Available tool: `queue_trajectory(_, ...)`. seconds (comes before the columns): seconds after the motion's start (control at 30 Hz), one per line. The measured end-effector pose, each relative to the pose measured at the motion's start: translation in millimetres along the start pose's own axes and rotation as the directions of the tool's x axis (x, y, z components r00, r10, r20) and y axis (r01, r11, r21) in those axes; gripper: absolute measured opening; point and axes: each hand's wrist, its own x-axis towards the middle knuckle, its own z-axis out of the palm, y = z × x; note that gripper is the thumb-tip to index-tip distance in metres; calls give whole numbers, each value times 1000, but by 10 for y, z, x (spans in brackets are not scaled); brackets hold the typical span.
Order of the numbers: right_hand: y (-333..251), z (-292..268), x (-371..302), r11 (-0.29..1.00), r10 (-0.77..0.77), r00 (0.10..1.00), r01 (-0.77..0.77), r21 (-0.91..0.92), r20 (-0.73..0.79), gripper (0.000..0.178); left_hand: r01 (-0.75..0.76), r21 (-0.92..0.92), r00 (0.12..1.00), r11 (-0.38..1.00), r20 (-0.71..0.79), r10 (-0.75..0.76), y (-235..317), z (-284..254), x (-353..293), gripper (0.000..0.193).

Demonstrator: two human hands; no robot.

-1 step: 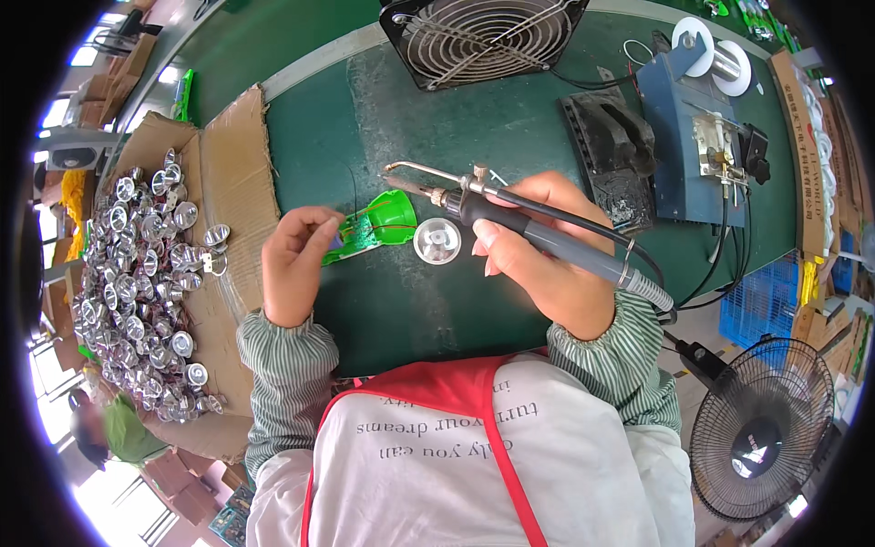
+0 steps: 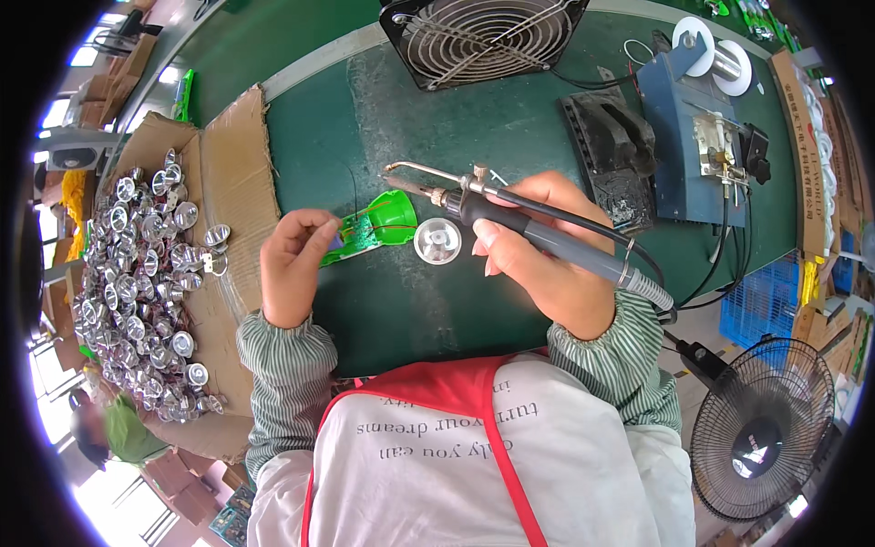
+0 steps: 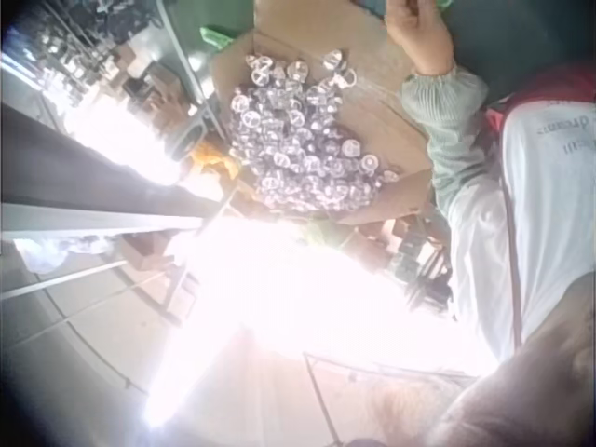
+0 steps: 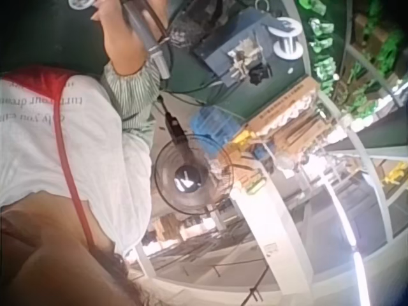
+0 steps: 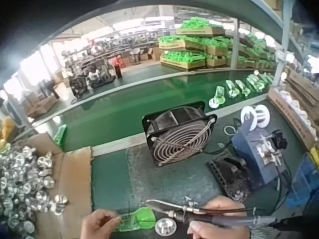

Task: Soldering wires and components onto a circuit board and assembling light fixture housings.

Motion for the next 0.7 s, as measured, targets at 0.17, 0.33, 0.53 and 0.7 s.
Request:
queue_trajectory(0.17,31,48,7,999,-10,999,8,37,38,18,65,-67,998,996,31,-63,33,-2,-22,6)
queue_trajectory(0.33,45,74,9,999,-34,995,31,25,98,17,-108,158,993,981,59,100,99,-10,-52,5)
queue_trajectory(0.53,49,191,19,990,132,982,-138,36,133,12,-341,452,934,825,60,353,146,36,-93,9)
queue_trajectory(0.7,131,262,48,986,167,974,-169,3,150,12,-365,461,927,809,98,362,141,13,-92,10)
